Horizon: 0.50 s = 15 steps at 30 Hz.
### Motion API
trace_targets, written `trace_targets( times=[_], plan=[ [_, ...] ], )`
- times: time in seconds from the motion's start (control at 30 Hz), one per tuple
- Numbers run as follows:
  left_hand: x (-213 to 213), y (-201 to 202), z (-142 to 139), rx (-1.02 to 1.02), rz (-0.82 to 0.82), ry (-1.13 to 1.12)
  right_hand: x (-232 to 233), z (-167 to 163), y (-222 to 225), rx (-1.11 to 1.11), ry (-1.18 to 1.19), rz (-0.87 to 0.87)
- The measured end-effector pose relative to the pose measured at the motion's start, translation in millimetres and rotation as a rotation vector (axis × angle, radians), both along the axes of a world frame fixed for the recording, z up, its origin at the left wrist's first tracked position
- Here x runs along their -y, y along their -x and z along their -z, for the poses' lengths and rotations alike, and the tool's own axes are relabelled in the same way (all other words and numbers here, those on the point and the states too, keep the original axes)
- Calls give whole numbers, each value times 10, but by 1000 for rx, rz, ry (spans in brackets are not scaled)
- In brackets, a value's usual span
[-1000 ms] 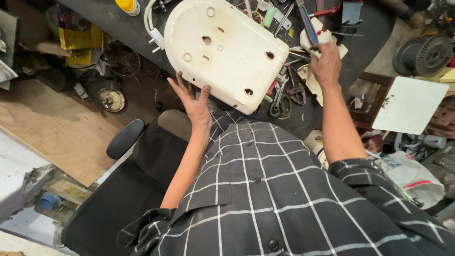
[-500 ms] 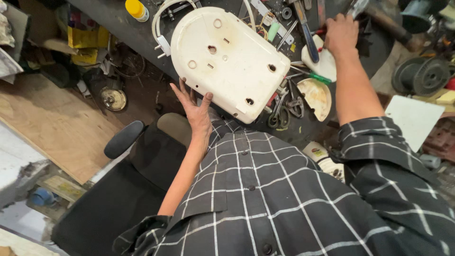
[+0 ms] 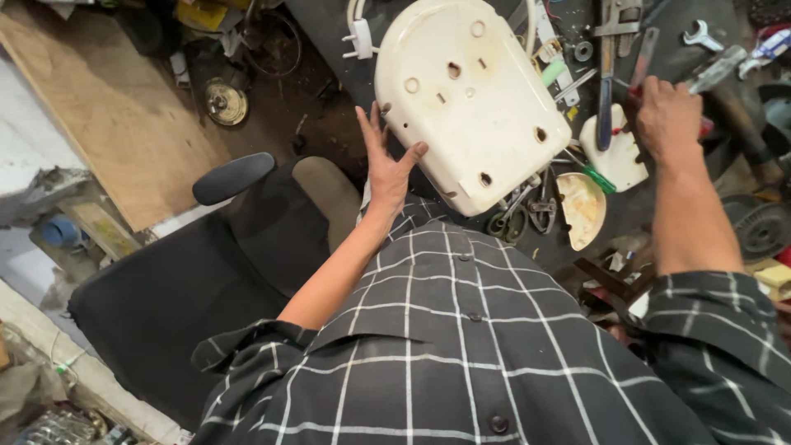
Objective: The person retrieves currency from a drawer, then handles a white appliance casing, turning it over and using a screwdriver to remove screws from the bottom. They place the casing on the workbench and continue to manipulate it while searching for parts.
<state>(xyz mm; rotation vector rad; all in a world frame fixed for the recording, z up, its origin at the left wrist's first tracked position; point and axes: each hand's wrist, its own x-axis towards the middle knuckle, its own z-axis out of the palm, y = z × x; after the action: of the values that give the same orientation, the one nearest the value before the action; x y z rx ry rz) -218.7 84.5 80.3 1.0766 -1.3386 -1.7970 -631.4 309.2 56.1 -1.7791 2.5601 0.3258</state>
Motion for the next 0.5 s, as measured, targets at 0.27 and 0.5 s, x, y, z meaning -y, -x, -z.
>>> trace_targets(
  times=[0.27, 0.5],
  plan=[
    [-48, 111, -152, 61, -81, -21, 296, -374, 194, 804, 242, 658],
    [-57, 123, -63, 202, -95, 166, 923, -1498, -450, 1008, 81, 438]
  ],
)
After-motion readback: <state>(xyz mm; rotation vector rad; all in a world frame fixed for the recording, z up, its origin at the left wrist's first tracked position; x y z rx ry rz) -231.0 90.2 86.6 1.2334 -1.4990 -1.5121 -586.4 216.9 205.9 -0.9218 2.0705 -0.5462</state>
